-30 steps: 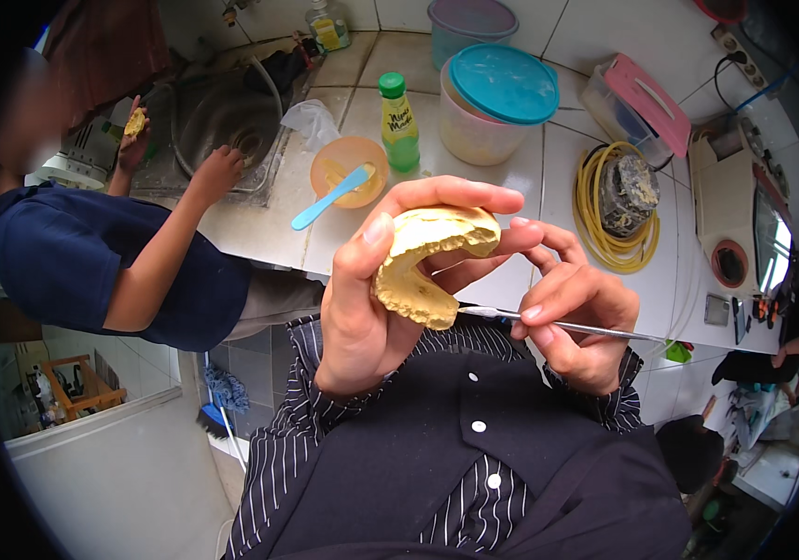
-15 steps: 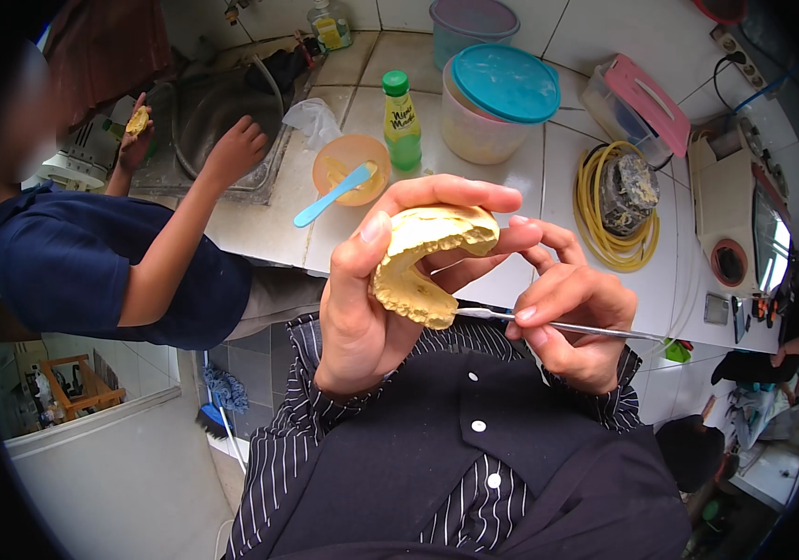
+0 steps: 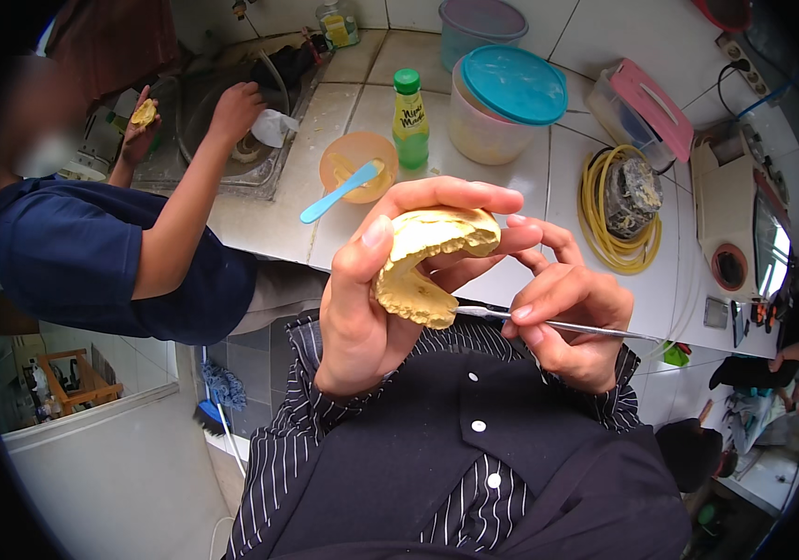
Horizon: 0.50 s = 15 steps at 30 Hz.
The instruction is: The person holds a yellow dental mold and uses a metal sculpting tool to refine its surface. They repeatedly dip the tool into a small bowl of yellow paste to apply material to the mold, smoothing and shaping the details.
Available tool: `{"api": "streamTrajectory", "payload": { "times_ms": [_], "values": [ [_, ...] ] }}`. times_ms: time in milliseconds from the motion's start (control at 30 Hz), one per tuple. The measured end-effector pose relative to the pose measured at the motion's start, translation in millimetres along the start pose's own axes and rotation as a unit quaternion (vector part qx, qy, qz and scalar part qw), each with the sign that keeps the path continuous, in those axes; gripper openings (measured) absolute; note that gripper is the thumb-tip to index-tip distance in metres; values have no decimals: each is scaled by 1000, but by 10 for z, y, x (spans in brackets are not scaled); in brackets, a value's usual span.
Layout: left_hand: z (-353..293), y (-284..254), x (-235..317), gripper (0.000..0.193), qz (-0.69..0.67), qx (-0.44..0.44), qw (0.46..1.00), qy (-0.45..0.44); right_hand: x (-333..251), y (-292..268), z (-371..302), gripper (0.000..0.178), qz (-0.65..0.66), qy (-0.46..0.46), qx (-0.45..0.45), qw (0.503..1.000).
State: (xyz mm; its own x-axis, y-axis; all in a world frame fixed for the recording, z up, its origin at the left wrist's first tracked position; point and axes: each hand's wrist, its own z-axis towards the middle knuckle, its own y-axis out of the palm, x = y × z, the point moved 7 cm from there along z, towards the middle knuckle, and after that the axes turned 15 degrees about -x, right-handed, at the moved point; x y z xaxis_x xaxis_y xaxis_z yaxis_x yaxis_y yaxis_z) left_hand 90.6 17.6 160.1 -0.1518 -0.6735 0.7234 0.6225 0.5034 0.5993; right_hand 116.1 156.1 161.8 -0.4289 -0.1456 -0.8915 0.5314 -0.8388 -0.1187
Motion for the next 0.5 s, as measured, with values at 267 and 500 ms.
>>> {"api": "streamTrajectory", "payload": {
  "times_ms": [267,500],
  "values": [
    [-18,-17,20,58,-3,8,1000,3,-3,22,26,23,1,-8,-3,1000],
    [-11,-29,30,58,-2,4,1000,3,28,16,29,23,11,-11,6,1000]
  ]
}}
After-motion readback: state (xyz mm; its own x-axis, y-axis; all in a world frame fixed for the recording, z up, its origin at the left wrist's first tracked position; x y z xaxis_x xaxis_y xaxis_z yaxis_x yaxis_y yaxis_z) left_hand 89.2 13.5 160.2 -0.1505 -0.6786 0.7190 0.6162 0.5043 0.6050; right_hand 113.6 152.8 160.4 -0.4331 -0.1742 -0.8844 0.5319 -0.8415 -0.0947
